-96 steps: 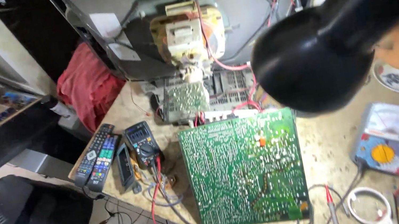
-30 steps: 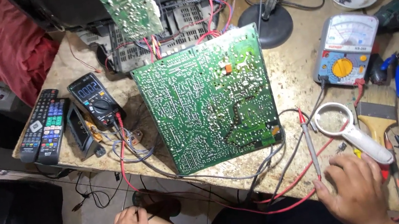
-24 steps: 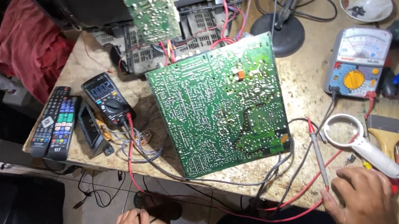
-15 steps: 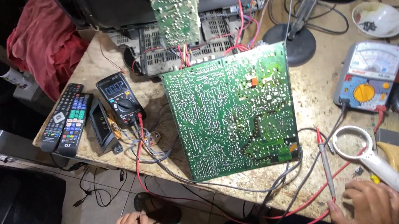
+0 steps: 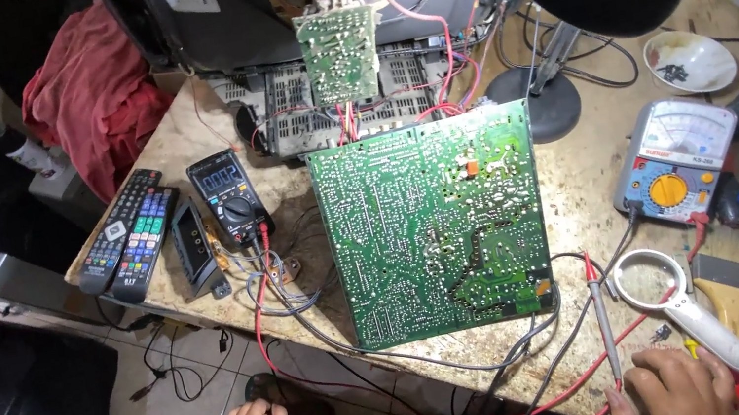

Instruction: Inspecting and testing a television circuit board using a magnifying glass and multimeter probes on a repair bench.

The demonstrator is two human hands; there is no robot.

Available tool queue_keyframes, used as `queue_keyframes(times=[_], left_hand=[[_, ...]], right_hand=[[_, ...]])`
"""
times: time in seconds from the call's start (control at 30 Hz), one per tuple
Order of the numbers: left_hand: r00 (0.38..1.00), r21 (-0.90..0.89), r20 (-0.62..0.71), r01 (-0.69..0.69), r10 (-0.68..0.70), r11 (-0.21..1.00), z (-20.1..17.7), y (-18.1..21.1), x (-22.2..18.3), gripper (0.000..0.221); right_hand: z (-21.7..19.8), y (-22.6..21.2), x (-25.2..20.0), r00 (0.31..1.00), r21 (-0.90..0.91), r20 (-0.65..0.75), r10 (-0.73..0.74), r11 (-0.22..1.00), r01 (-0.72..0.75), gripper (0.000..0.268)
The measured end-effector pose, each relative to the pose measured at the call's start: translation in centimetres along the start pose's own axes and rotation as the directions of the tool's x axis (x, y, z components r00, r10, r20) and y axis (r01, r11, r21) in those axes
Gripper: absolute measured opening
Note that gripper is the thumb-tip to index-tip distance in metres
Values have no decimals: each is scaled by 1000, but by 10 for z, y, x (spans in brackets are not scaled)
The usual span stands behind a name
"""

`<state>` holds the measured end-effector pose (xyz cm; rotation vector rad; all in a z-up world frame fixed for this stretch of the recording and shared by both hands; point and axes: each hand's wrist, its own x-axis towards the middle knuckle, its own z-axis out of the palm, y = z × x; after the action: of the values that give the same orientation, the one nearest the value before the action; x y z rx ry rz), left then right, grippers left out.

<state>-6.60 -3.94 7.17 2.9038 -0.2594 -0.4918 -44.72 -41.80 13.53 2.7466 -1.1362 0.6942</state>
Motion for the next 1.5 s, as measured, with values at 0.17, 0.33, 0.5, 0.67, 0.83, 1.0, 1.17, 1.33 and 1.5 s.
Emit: queue_keyframes(times=[0.17,0.33,0.5,0.67,0.83,1.0,1.17,1.33,1.5], left_hand=[[995,38,-103,-10,13,999,23,-11,8,28],[983,72,-180,38,-25,997,32,-14,11,30],[981,54,-195,9,2,998,38,-18,14,27],[981,61,-194,18,-6,998,35,-18,12,29],[964,35,-263,-11,20,999,36,-19,8,23],[994,9,-98,45,-43,999,6,-4,-1,29],[998,-19,34,58,-58,998,-13,2,-5,34],[1000,-51,-20,12,-13,999,-18,5,-11,33],[998,-63,-64,-3,-1,998,-11,0,-10,32]], right_hand=[[-4,-1,6,986,-136,139,89,988,-70,21],[5,1,-5,999,15,-11,32,999,-32,30],[-1,3,0,986,-125,155,65,991,-46,28],[2,0,-4,997,-54,59,39,998,-36,25],[6,-2,-4,998,23,-58,32,999,-31,27],[-26,-20,14,980,-128,173,99,989,-77,21],[-12,-18,8,999,3,22,48,999,-48,22],[-1,-4,2,989,-111,137,59,993,-44,20],[13,25,11,943,-162,331,31,987,24,25]])
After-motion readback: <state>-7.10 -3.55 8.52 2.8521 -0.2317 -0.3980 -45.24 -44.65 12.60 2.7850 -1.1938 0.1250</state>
